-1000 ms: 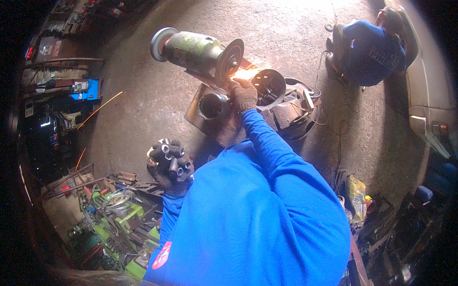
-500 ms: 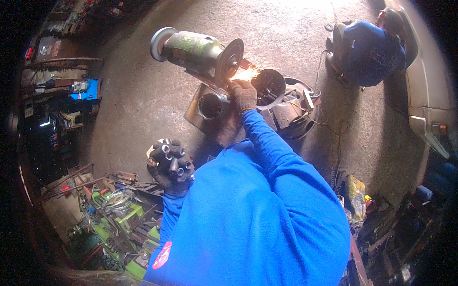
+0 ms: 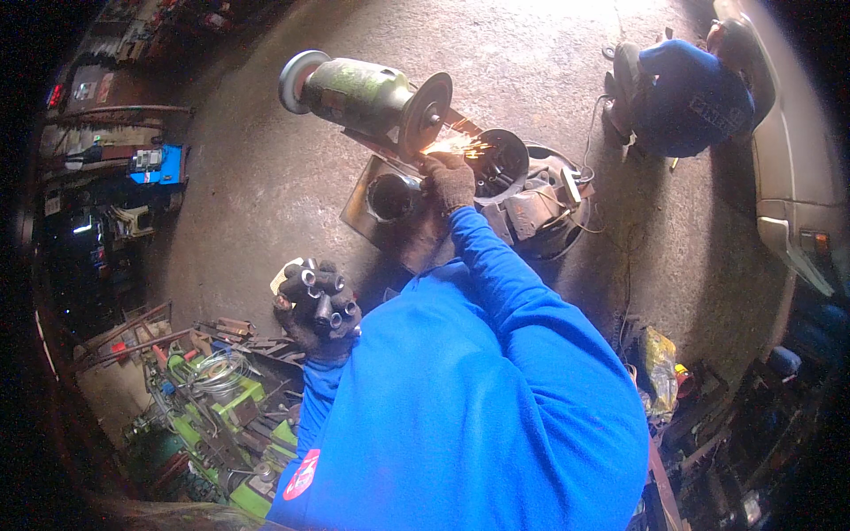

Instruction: The person uses a bench grinder to deburr and smooth the ends of small metal tubes. They hold a bundle of tubes in one hand and grind each end against the spinning wheel, rotating the pieces to work different sides. Another person is visible in the background working near a vehicle.

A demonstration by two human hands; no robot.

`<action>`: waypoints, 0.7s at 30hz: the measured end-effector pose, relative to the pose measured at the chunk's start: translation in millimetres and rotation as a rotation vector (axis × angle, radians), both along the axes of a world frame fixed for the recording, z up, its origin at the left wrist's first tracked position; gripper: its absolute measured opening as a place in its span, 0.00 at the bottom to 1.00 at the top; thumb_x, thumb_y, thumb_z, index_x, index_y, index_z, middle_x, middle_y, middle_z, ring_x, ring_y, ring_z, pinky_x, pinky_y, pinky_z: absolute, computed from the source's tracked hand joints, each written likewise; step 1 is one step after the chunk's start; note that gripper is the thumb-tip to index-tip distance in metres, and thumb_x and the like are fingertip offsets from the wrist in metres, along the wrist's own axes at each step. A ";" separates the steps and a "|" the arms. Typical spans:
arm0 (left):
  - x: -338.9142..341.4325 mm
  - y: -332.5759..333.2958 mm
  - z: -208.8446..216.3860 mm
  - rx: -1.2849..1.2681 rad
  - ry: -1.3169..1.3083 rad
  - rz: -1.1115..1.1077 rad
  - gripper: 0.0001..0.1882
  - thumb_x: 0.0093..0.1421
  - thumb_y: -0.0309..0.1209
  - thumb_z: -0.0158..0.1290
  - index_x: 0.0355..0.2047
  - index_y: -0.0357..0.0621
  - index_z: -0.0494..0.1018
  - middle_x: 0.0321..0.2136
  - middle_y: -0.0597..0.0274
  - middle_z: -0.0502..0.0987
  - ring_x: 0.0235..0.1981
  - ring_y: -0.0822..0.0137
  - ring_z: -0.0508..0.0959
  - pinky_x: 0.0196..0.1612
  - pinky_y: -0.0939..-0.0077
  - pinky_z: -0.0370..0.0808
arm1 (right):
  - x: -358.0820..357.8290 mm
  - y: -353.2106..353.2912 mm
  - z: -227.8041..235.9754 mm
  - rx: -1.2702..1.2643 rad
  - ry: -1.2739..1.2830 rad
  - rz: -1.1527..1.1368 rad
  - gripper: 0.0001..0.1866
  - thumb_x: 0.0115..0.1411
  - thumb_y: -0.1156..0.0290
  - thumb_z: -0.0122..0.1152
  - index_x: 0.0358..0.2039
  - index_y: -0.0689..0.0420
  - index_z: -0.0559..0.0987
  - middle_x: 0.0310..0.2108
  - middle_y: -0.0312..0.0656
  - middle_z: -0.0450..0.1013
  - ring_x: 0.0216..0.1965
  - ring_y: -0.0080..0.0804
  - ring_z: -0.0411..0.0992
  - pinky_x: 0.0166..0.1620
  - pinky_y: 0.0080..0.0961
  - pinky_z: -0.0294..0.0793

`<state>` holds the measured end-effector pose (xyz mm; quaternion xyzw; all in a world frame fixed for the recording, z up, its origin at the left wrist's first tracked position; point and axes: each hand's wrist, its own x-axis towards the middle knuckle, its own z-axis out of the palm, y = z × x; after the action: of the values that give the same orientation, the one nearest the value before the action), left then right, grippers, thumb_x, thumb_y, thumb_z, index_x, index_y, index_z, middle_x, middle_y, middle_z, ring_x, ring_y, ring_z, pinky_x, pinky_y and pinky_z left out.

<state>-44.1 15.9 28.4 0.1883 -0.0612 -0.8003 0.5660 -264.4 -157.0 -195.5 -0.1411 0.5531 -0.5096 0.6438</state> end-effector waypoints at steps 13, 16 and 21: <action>-1.7 6.6 -7.6 0.052 0.164 0.148 0.37 0.64 0.58 0.62 0.67 0.54 0.70 0.53 0.46 0.79 0.37 0.54 0.79 0.26 0.66 0.81 | -27.6 38.9 85.8 -0.195 -0.403 0.008 0.19 0.75 0.63 0.58 0.60 0.58 0.79 0.43 0.40 0.80 0.26 0.21 0.73 0.27 0.19 0.74; 1.5 6.5 -1.1 0.063 -0.034 0.135 0.35 0.64 0.57 0.63 0.65 0.53 0.71 0.52 0.46 0.79 0.35 0.53 0.79 0.26 0.67 0.81 | -27.7 47.4 93.4 -0.247 -0.374 0.050 0.19 0.78 0.58 0.54 0.61 0.55 0.77 0.37 0.36 0.77 0.22 0.19 0.68 0.25 0.18 0.70; 2.6 6.9 -3.8 0.107 -0.061 0.170 0.28 0.66 0.54 0.61 0.55 0.49 0.73 0.50 0.42 0.80 0.33 0.57 0.80 0.24 0.67 0.81 | -30.8 56.2 117.0 -0.221 -1.408 0.060 0.23 0.77 0.51 0.57 0.61 0.53 0.80 0.35 0.38 0.78 0.23 0.23 0.68 0.23 0.17 0.67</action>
<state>-41.6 22.9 24.6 0.2473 -0.0193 -0.7453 0.6189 -295.2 -100.8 -78.5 0.1420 -0.0532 -0.5146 0.8439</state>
